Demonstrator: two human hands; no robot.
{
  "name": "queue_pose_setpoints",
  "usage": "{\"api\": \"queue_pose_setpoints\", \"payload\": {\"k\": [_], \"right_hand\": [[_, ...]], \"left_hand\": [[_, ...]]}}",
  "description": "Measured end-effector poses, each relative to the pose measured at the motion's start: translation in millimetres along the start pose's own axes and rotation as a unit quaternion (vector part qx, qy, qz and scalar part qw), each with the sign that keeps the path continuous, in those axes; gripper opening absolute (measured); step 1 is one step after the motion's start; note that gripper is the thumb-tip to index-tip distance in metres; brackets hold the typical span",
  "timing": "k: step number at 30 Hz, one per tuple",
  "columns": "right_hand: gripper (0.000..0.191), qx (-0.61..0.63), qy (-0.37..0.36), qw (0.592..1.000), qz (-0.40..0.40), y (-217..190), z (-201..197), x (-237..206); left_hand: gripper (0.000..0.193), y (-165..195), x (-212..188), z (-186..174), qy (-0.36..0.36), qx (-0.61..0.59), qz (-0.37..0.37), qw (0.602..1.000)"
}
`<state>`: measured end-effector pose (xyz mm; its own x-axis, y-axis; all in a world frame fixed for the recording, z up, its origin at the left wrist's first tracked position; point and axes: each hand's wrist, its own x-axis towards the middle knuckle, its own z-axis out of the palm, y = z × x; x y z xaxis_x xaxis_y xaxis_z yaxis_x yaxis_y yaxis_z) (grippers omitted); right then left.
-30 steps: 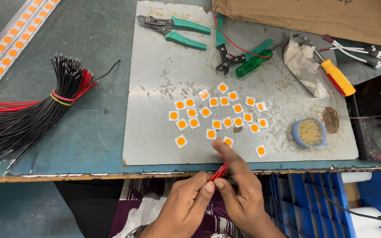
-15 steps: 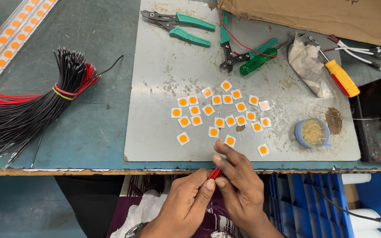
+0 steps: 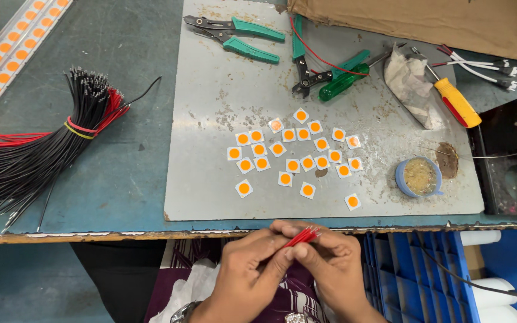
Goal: The person strips the ends of red wires, applies flux, and solders them to small square LED modules on a workbench. They use wire cutters, a soldering iron, and a small container of flux while handling multiple LEDs and wires.
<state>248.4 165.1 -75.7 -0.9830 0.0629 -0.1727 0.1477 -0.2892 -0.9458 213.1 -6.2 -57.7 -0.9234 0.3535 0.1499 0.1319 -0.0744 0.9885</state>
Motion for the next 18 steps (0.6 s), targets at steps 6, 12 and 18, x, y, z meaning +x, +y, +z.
{"api": "queue_pose_setpoints", "payload": {"k": [6, 12, 18], "right_hand": [[0.029, -0.015, 0.030, 0.999, 0.029, 1, 1, 4], [0.032, -0.001, 0.014, 0.999, 0.050, 1, 1, 4], [0.033, -0.016, -0.004, 0.999, 0.047, 5, -4, 4]], "left_hand": [[0.021, -19, -8, 0, -0.008, -0.044, -0.087, 0.995], [0.025, -24, -10, 2, -0.022, -0.093, -0.167, 0.981], [0.025, -24, -10, 4, -0.014, -0.136, -0.179, 0.974]]}}
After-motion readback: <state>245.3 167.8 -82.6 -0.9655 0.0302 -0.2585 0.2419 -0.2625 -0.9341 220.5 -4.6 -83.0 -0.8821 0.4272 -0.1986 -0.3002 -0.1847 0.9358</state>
